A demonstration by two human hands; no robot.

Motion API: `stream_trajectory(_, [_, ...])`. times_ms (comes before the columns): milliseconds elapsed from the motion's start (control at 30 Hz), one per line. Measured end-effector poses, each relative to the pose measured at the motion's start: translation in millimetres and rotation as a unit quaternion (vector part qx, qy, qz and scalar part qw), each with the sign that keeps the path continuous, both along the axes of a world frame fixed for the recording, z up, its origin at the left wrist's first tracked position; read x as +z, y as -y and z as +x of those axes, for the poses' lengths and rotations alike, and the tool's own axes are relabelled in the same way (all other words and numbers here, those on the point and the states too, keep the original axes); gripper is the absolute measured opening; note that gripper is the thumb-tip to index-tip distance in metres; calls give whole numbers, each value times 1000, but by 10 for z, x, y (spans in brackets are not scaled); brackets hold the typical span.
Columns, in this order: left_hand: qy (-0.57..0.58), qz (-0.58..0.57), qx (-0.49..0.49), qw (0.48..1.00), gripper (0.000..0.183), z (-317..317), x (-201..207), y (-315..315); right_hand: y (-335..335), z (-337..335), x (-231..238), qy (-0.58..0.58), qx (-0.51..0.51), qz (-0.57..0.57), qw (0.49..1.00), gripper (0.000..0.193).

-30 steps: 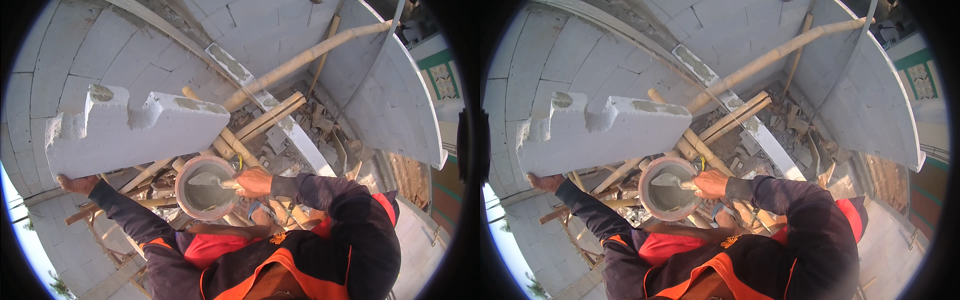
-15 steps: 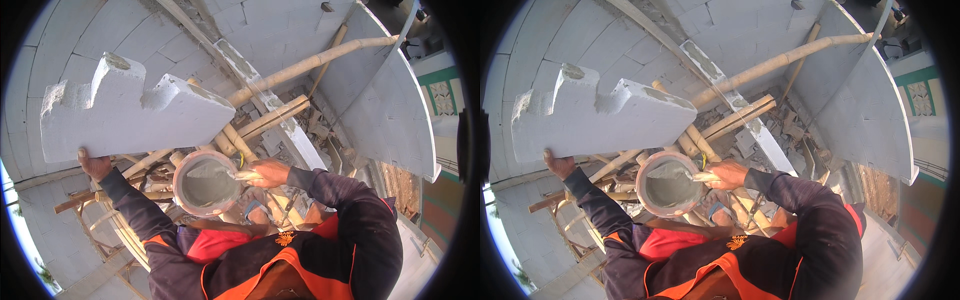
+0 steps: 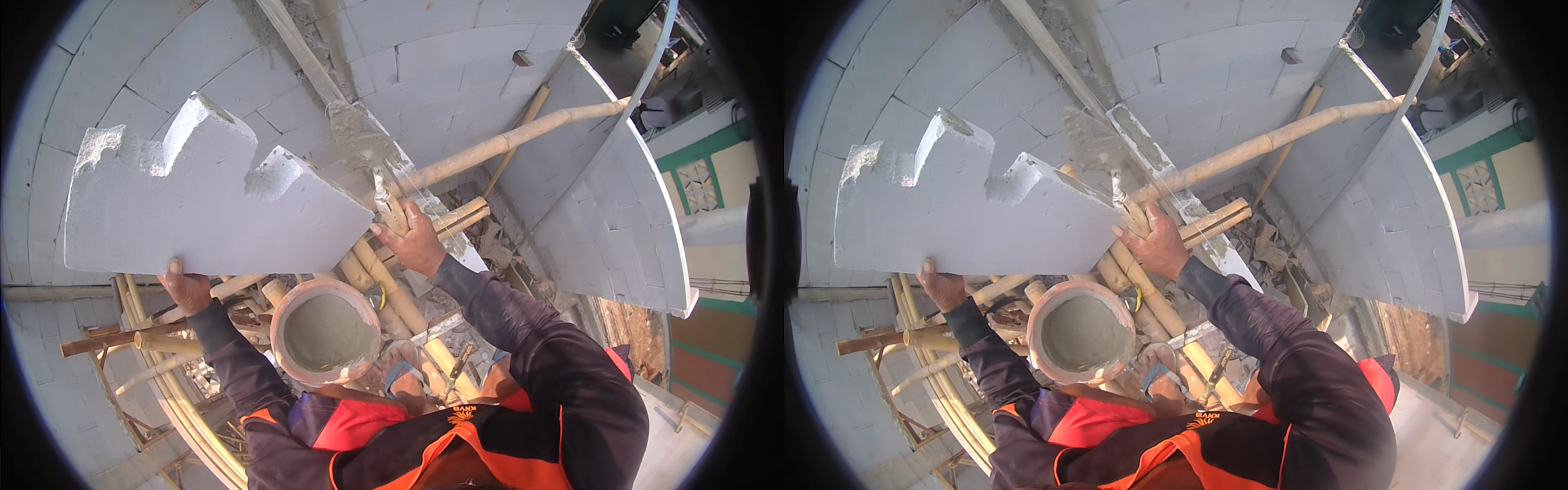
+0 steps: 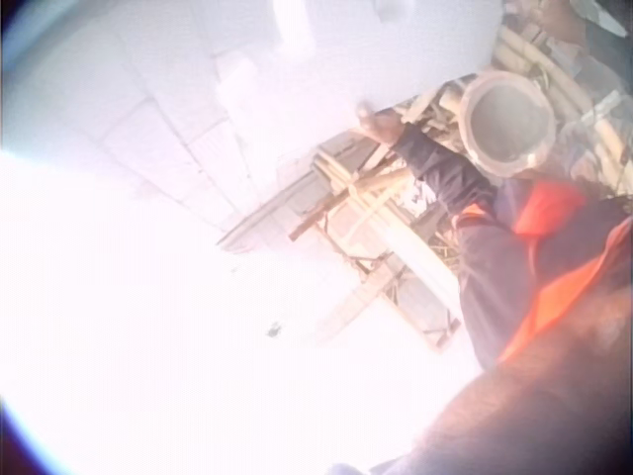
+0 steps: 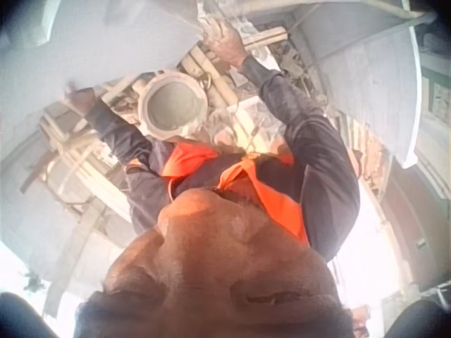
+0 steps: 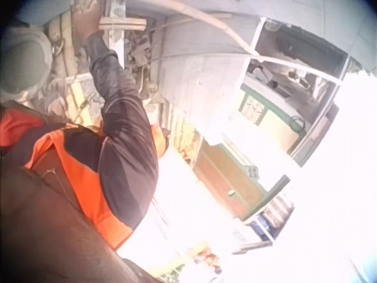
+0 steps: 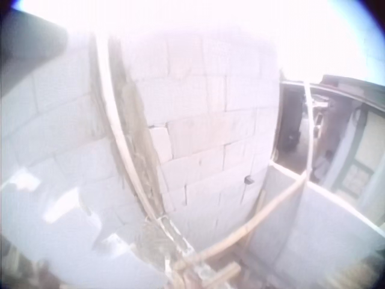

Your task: The person installs lightweight concrete blocks onto a wall structure by hand, using a trowel to apply mortar from a bucket and a hammer to tap the blocks into position.

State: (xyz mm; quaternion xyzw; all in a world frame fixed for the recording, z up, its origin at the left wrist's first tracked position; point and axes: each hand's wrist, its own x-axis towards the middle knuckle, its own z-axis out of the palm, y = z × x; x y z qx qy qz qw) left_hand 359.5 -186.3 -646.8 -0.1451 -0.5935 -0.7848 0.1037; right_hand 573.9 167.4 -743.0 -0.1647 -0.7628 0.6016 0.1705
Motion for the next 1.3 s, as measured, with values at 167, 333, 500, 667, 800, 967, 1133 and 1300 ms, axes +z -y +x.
stream_trajectory(167, [32, 27, -65, 997, 90, -17, -152, 104, 155, -823, 201, -35, 47, -33, 998, 68])
stream_trajectory(333, [78, 0, -32, 996, 82, 288, -578, -70, -84, -1130, 288, -55, 190, -53, 979, 93])
stream_trajectory(500, [104, -207, -70, 970, 76, 488, -1228, -389, -149, -1165, 335, -31, 182, -5, 983, 73])
stream_trajectory(667, [178, -92, -96, 975, 71, 382, -1183, -604, -87, -1351, 411, -37, 204, -95, 974, 79])
stream_trajectory(800, [187, -39, -76, 979, 72, 347, -989, -779, -64, -1522, 471, -20, 179, -30, 983, 74])
stream_trajectory(967, [189, 1, -84, 978, 72, 336, -937, -861, -127, -1621, 632, -71, 193, -37, 978, 72])
stream_trajectory(1133, [226, 82, -86, 967, 63, 289, -764, -915, -373, -1655, 1109, -83, 220, 80, 969, 79])
stream_trajectory(1300, [226, 133, -90, 961, 66, 358, -518, -1058, -642, -1681, 1689, -61, 324, 117, 937, 94])
